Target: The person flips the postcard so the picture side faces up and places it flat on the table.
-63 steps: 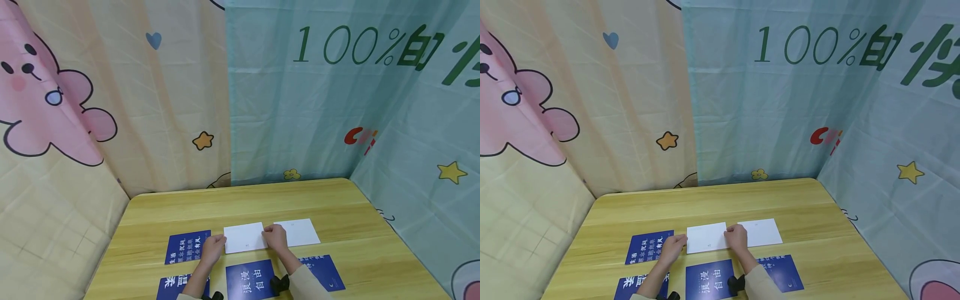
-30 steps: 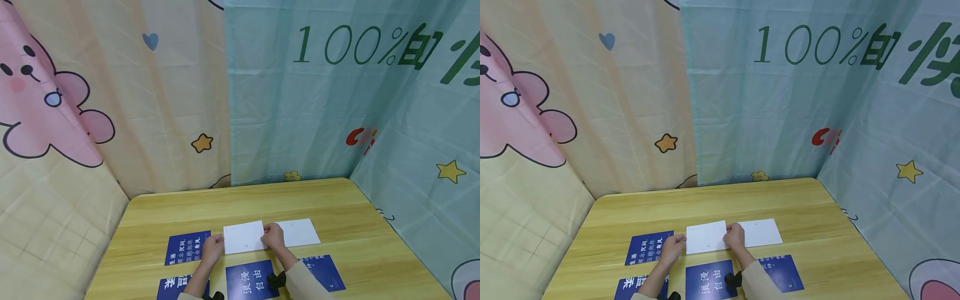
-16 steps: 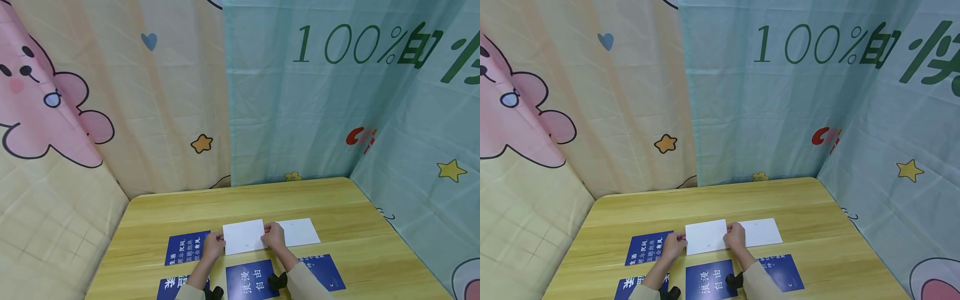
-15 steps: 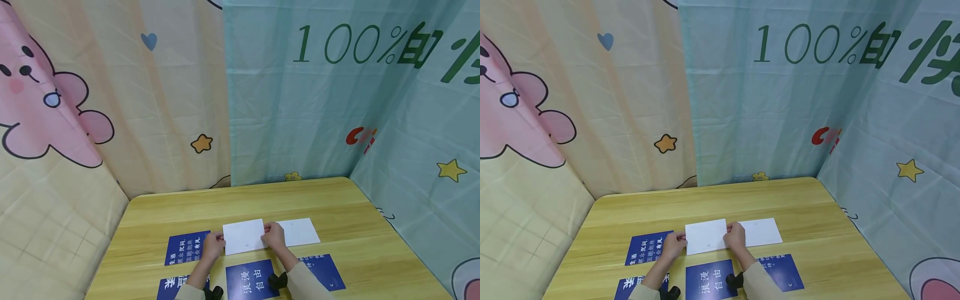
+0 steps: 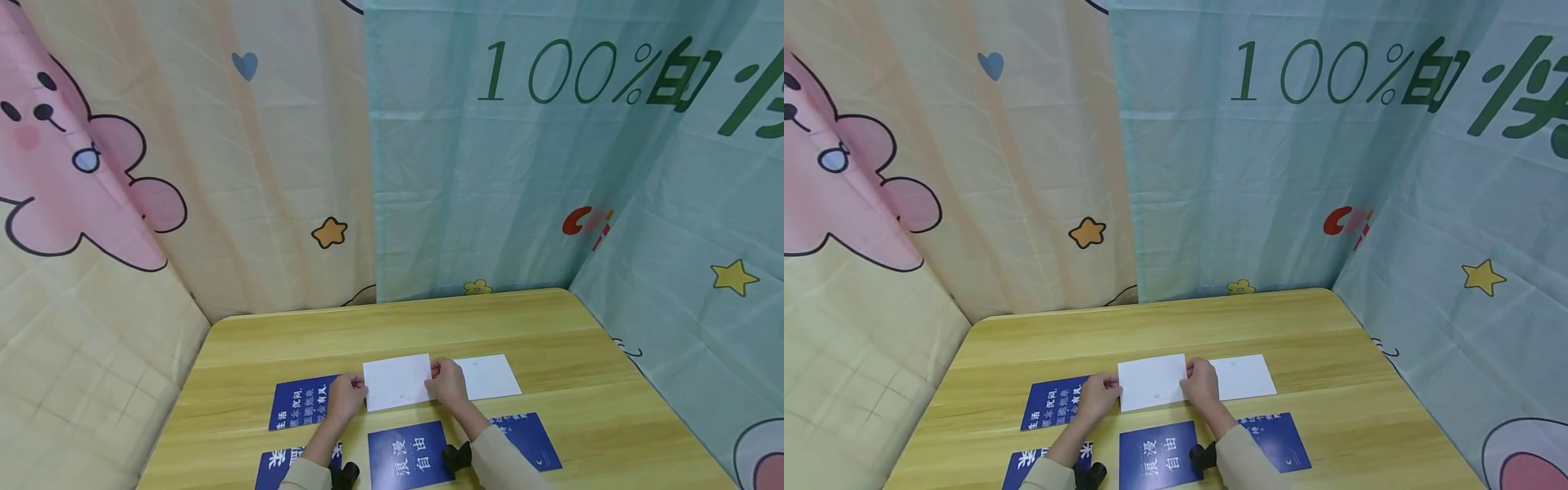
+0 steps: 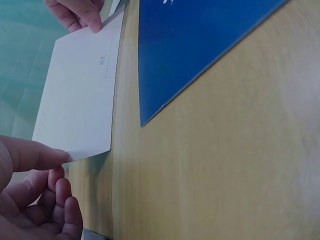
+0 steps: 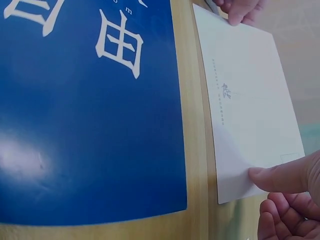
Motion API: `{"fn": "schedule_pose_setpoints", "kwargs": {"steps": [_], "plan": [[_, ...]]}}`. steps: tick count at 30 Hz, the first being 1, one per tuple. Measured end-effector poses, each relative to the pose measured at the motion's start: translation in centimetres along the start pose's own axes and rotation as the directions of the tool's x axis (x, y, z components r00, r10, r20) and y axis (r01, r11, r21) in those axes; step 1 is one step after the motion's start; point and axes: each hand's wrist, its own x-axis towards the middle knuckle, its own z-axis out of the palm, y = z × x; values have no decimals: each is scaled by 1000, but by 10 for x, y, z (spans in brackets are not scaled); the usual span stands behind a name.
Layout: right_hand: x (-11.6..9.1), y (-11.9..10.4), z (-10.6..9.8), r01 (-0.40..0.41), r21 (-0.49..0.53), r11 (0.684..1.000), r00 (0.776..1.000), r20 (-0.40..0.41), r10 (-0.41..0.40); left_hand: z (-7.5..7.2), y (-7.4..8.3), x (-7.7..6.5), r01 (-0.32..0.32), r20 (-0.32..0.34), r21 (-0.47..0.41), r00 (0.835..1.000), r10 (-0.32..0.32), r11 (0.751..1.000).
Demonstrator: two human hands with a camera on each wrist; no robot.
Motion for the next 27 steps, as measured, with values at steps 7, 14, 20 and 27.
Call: {"fn": "schedule_pose_setpoints", "kwargs": {"steps": [7,14,20,27], "plan": [[0,-2,0,41,-58,997,999,-14,-42,0,-2,2,7,-4,-9,1000,-7,1000],[-3,-4,-2,56,-97,994,998,-11,-58,-2,1,2,22,-13,-27,1000,-22,999],[-4,-5,-4,70,-100,992,997,-17,-72,-4,3,2,32,2,-65,999,-32,997],[-5,-4,-5,78,-86,993,996,-26,-80,-5,2,1,39,23,-69,999,-38,997]]}}
